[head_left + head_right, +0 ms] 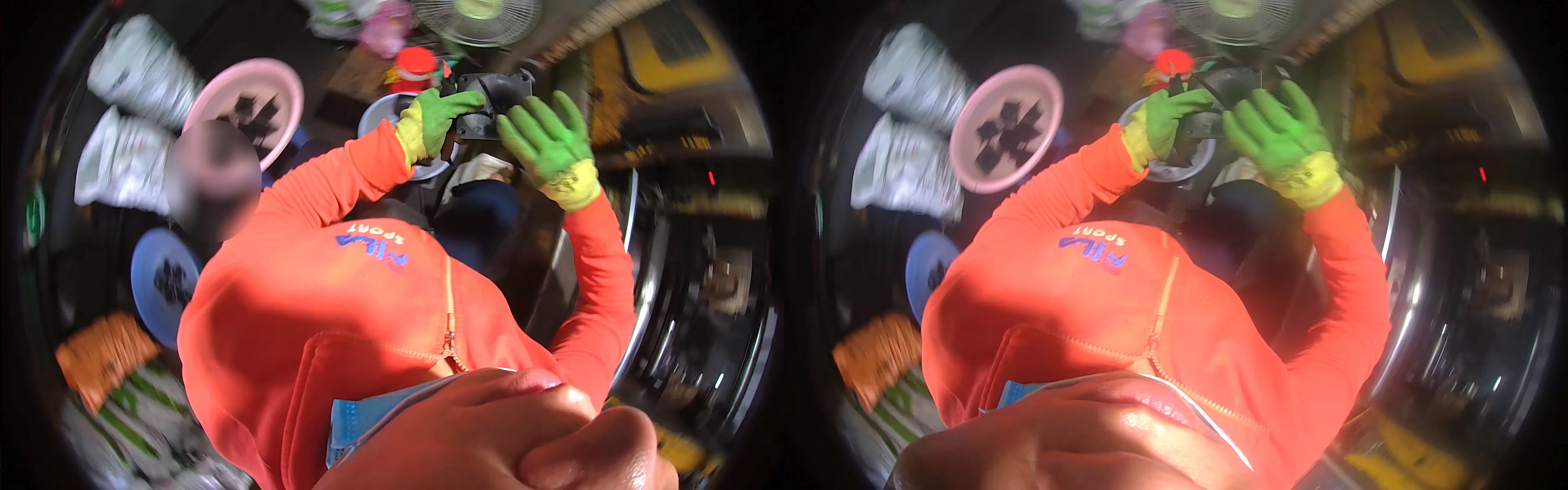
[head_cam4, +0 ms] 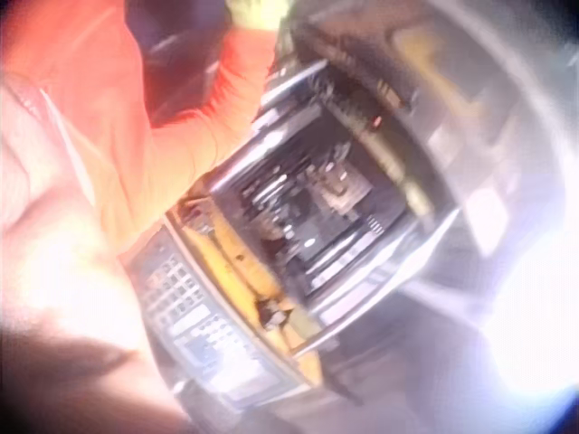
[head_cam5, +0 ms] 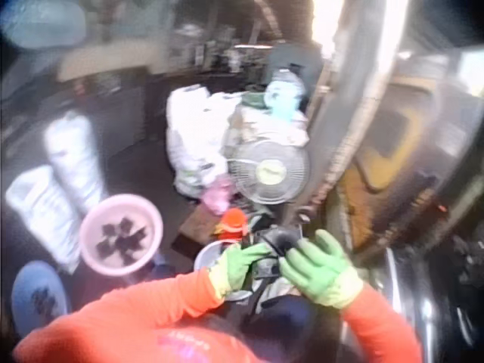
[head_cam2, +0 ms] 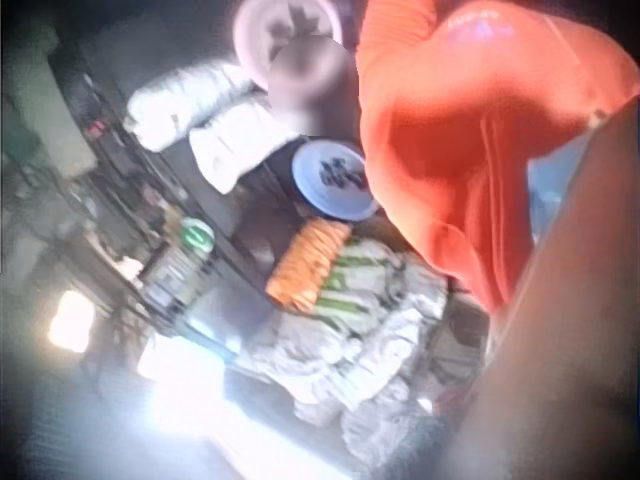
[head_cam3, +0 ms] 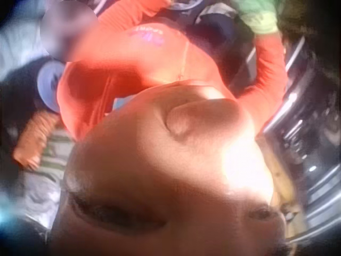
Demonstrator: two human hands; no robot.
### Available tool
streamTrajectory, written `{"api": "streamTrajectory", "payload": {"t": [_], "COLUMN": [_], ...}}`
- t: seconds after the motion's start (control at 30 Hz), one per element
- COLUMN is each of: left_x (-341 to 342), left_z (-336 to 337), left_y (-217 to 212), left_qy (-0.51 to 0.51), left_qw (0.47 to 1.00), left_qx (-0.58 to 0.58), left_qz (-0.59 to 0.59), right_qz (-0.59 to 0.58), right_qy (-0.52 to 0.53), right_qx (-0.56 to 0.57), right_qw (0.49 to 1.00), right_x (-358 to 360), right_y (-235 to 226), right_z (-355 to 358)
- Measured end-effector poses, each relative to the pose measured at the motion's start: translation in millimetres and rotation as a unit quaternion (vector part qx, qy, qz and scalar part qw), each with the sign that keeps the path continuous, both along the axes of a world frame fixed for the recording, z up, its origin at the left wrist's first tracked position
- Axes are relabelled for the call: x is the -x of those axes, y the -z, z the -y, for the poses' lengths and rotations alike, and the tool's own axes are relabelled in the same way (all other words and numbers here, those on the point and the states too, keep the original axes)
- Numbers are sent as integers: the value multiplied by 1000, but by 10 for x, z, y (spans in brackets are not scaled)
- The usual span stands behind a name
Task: The person repeatedly picks up small black molded parts from a white bowl, wipes them with a cloth, and places them into a pink bowl. The process is repeated for multiple parts throughout the clip.
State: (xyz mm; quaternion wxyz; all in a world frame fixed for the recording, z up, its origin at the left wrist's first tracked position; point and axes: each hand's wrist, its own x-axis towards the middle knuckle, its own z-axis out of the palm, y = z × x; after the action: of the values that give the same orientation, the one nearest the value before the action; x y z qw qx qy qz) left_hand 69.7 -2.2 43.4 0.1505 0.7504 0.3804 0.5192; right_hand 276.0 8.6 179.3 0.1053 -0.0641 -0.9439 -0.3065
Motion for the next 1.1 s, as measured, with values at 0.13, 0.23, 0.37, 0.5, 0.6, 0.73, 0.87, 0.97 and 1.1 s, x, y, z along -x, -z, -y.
{"api": "streamTrajectory", "payload": {"t": [0.13,0.23,0.37,0.5,0.6,0.73,0.87,0.97,1.1], "left_x": [1028,1930,2883,3409,3583,3408,2521,1721,940], "left_z": [418,825,1177,1510,1482,1144,786,654,570], "left_y": [774,1316,1950,2482,2647,2503,2114,1819,1766], "left_qy": [-120,-316,-445,-535,-519,-507,-305,-46,154], "left_qw": [968,917,618,649,642,692,876,862,660], "left_qx": [216,234,457,435,460,414,372,390,505], "left_qz": [53,74,458,-322,-327,-305,39,322,535], "right_qz": [-369,-627,-749,-736,-756,-769,-799,-799,-746], "right_qy": [147,178,264,232,345,265,249,236,203], "right_qx": [-31,-90,349,469,361,361,316,243,95], "right_qw": [917,753,498,429,424,457,447,497,627], "right_x": [-456,-1309,-1939,-1992,-1904,-1712,-1349,-1093,-1005], "right_y": [33,-148,179,422,433,433,453,448,363], "right_z": [-688,-1351,-1948,-2182,-2136,-1758,-1206,-832,-579]}}
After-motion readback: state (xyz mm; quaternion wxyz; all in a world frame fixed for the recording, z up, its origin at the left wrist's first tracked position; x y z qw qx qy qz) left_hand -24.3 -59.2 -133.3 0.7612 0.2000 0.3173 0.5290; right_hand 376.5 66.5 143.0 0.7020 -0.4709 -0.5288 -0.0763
